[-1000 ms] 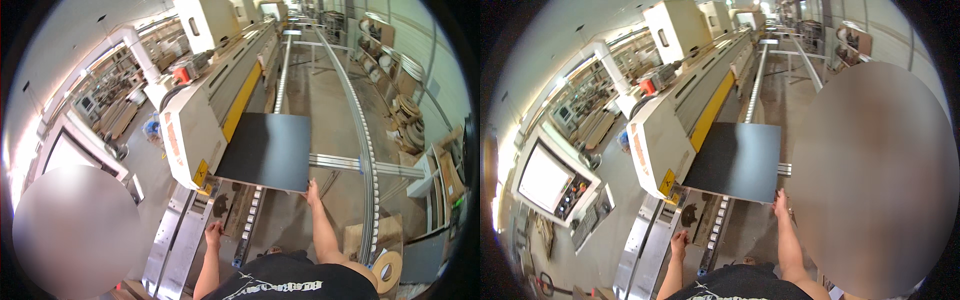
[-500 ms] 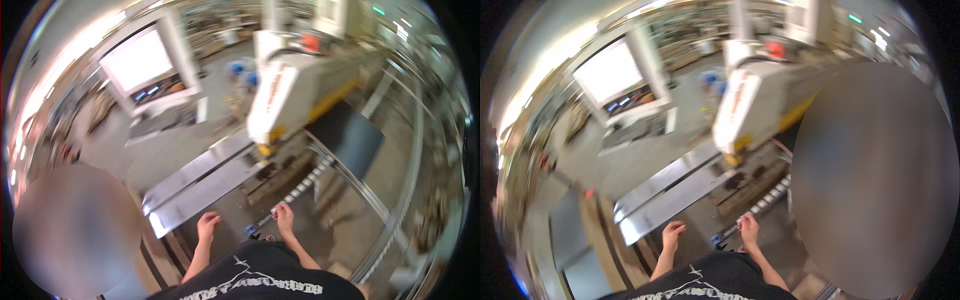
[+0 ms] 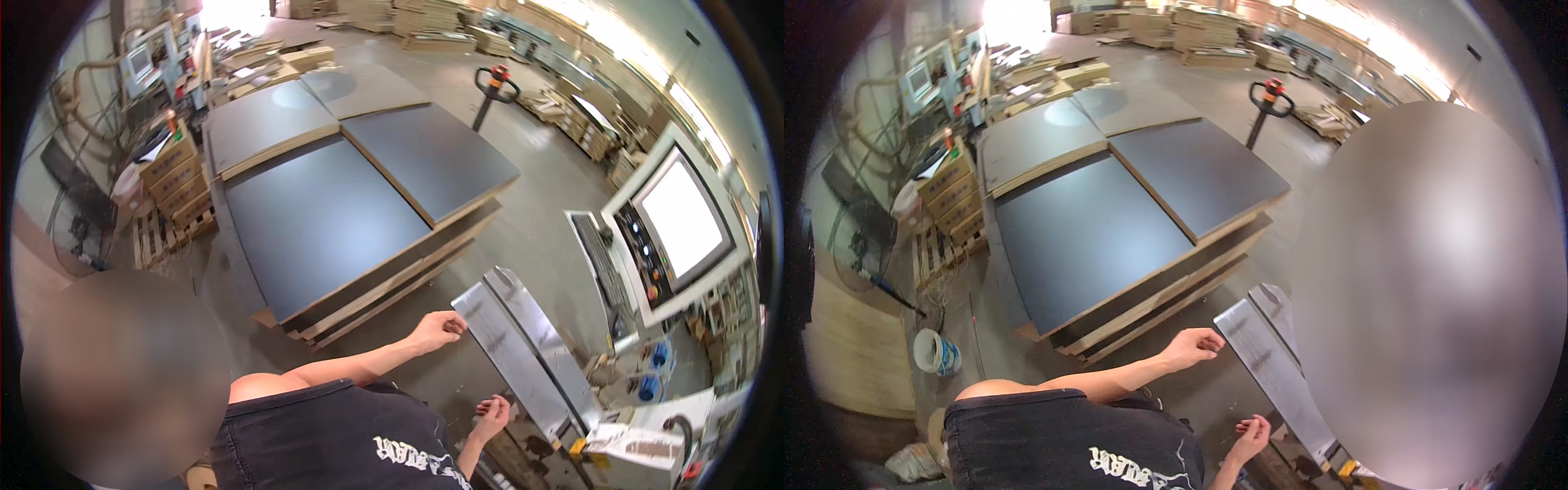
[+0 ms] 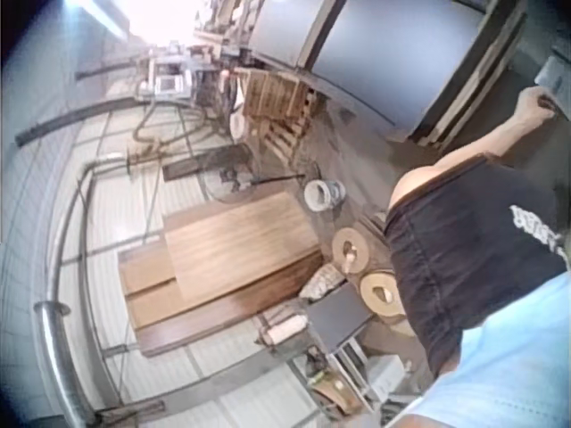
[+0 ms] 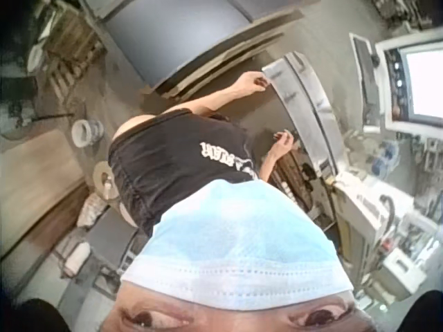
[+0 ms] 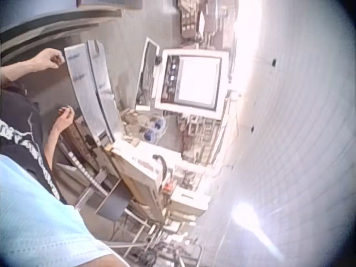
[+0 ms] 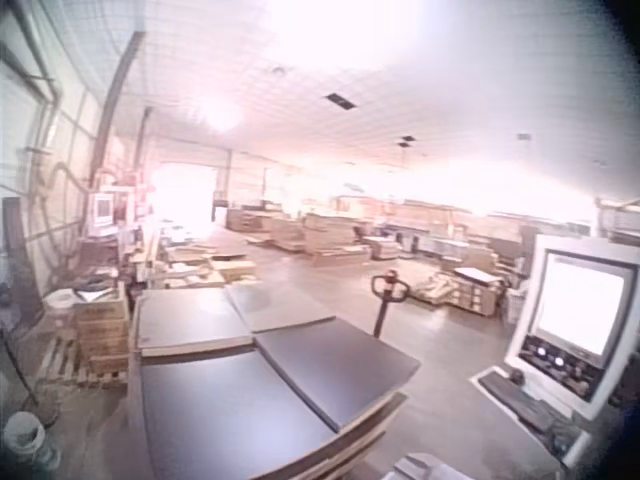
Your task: Feeding wood panels into an edge banding machine in a factory environment.
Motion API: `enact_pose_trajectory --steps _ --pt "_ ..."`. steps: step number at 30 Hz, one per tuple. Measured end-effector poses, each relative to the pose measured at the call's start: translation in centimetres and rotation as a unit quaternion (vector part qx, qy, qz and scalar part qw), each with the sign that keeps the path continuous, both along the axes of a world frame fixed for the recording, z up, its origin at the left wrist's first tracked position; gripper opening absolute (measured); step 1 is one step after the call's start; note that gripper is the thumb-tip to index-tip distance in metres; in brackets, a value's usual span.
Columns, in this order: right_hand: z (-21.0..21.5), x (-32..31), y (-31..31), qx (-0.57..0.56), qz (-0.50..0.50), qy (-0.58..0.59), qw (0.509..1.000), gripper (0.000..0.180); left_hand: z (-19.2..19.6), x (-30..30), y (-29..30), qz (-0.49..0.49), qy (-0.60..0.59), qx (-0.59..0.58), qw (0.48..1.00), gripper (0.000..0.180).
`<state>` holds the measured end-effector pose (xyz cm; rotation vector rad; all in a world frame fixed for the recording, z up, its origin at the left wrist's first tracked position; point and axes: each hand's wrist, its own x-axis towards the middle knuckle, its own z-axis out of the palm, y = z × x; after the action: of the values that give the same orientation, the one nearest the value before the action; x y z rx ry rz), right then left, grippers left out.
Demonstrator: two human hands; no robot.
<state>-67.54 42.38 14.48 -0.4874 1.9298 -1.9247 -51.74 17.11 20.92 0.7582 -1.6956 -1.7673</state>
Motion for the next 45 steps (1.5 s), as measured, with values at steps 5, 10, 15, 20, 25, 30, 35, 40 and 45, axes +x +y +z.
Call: enact_pose_trajectory --steps 5,10,15,20,25,30,35,40,45 --pt "0.6 5.5 -8.6 0.029 0.178 0.01 0.984 0.013 2.0 8.7 -5.0 0.106 -0.008 0.027 0.994 0.016" --pt "4.6 11.9 -19.1 0.036 0.352 0.005 0.935 0.014 2.4 15.0 -9.1 0.242 -0.029 -0.082 0.966 0.018" --pt "9.2 19.2 -31.9 -0.008 0.52 0.29 0.803 0.02 3.6 22.0 -10.5 0.338 -0.143 -0.159 0.917 0.025" --pt "8.2 27.2 -42.8 0.024 0.547 0.495 0.674 0.038 1.4 27.7 -11.8 0.423 -0.199 -0.275 0.84 0.032" --pt "0.9 31.3 -42.9 0.092 0.479 0.619 0.616 0.063 -1.5 30.7 -11.9 0.438 -0.24 -0.289 0.817 0.036" --pt "2.4 31.1 -41.1 0.088 0.478 0.617 0.618 0.064 -2.8 32.7 -14.0 0.415 -0.271 -0.263 0.828 0.042" --pt "3.2 30.0 -38.1 0.106 0.472 0.63 0.607 0.064 -4.1 34.6 -21.3 0.374 -0.334 -0.268 0.822 0.047" --pt "3.6 28.7 -35.4 0.123 0.481 0.622 0.605 0.062 -6.0 37.9 -31.3 0.349 -0.543 -0.307 0.7 0.067" --pt "3.9 28.3 -33.3 0.084 0.492 0.588 0.636 0.054 -7.4 46.0 -38.5 0.425 -0.623 -0.244 0.609 0.073"
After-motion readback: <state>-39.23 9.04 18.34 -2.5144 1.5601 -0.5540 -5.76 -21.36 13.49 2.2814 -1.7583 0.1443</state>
